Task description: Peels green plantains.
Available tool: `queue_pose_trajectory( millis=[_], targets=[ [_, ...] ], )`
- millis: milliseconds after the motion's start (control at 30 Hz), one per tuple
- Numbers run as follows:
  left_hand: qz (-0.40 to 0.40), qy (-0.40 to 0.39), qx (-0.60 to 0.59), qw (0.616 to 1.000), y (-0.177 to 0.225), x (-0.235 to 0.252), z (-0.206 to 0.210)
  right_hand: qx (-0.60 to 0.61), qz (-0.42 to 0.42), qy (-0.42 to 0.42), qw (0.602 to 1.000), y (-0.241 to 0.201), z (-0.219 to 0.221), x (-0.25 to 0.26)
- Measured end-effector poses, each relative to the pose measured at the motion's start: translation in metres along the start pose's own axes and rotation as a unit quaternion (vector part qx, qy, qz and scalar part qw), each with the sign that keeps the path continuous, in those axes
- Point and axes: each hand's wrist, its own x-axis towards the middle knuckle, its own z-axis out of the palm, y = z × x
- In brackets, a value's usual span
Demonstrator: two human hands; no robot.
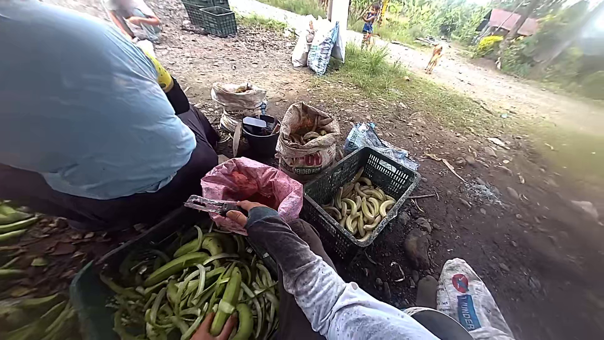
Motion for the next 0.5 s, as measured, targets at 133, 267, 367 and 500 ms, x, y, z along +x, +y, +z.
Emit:
queue_pose_trajectory(
  millis=[133,267,367,500],
  targets=[
    [0.079,0.162,-0.389,0.904,0.025,-0.008,0.009,0.010,-0.025,-0.020,0.999,0.002,0.011,0.005],
    [0.217,0.149,-0.562,0.784,0.035,0.015,-0.035,-0.024,-0.057,-0.030,0.998,-0.017,0.006,0.013],
    [0.377,0.045,-0.590,0.713,0.018,0.052,-0.103,-0.025,-0.202,0.160,0.966,-0.024,0.027,0.016],
    [0.360,0.081,-0.504,0.781,-0.023,0.076,-0.157,-0.030,0.019,-0.066,0.997,-0.083,-0.004,0.008]
  ],
)
